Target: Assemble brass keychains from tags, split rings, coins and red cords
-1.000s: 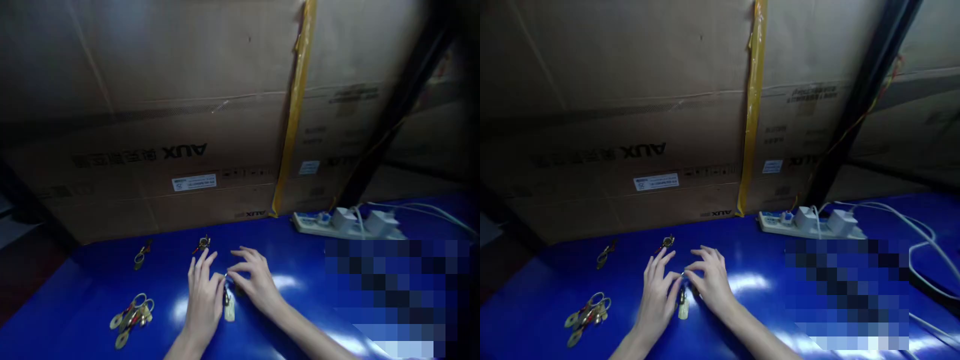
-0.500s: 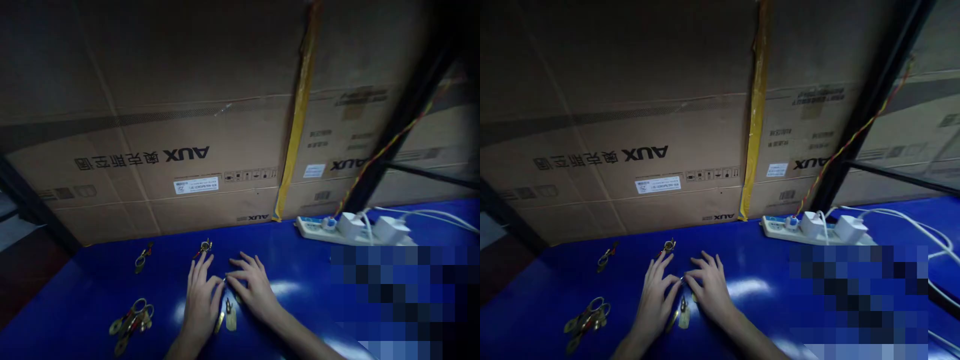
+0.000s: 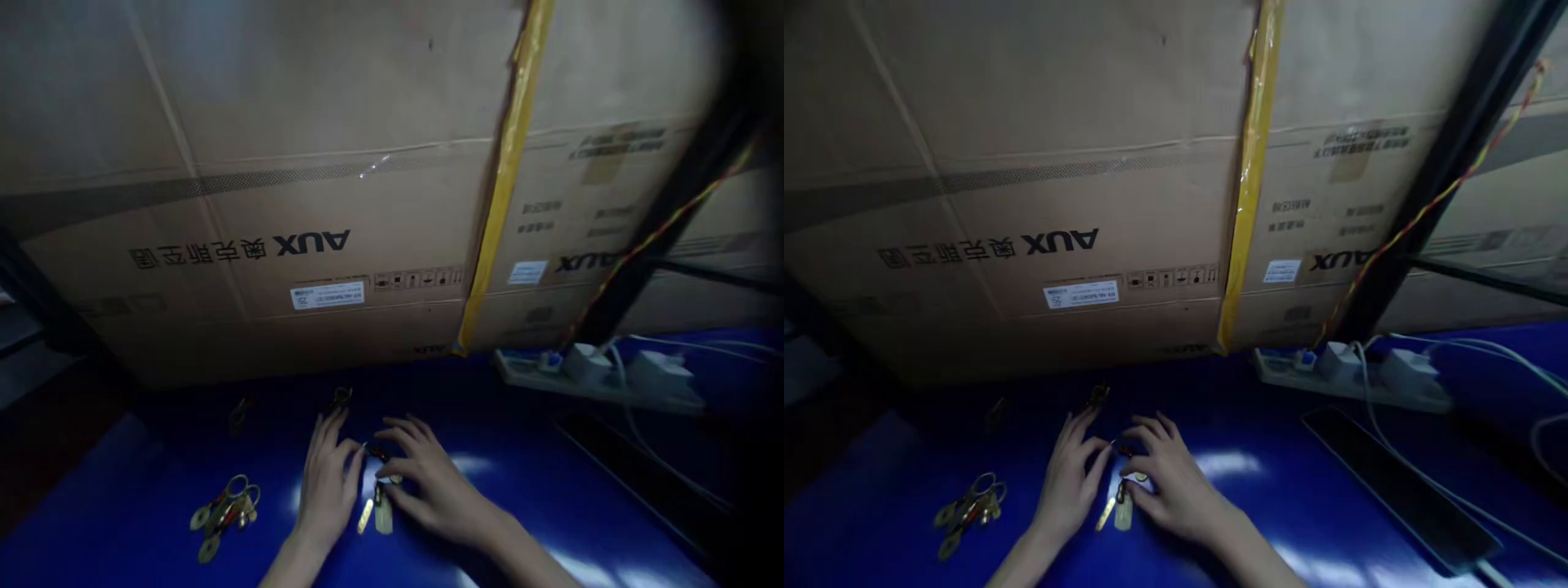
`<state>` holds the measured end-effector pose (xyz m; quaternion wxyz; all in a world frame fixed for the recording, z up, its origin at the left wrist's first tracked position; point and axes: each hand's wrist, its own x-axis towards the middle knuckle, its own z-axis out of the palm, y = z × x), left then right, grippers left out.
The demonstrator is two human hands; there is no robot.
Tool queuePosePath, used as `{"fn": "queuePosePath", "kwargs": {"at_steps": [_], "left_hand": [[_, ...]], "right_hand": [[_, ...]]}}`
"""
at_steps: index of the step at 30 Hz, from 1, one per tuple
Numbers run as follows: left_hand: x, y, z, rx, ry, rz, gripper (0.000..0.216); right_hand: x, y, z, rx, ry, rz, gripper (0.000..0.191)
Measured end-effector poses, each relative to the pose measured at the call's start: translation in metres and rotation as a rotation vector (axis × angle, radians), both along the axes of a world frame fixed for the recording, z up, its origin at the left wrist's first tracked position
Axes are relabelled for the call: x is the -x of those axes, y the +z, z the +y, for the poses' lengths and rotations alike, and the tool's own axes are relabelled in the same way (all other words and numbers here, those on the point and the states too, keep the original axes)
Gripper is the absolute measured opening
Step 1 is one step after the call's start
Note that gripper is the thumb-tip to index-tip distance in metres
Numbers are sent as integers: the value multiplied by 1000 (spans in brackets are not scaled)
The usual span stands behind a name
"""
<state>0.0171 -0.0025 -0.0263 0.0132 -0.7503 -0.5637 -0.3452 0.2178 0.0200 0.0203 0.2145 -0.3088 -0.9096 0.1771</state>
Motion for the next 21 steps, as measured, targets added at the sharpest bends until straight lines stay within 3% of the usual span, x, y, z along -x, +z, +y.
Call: {"fn": "queuePosePath", "kwargs": {"at_steps": [9, 21], "left_hand": [[0, 0, 0, -2, -26, -3, 17], [0, -1, 0, -16, -30, -24, 17]], "right_hand": [[0, -5, 2, 32, 58, -57, 33], [1, -15, 7, 52, -44, 19, 8]]}}
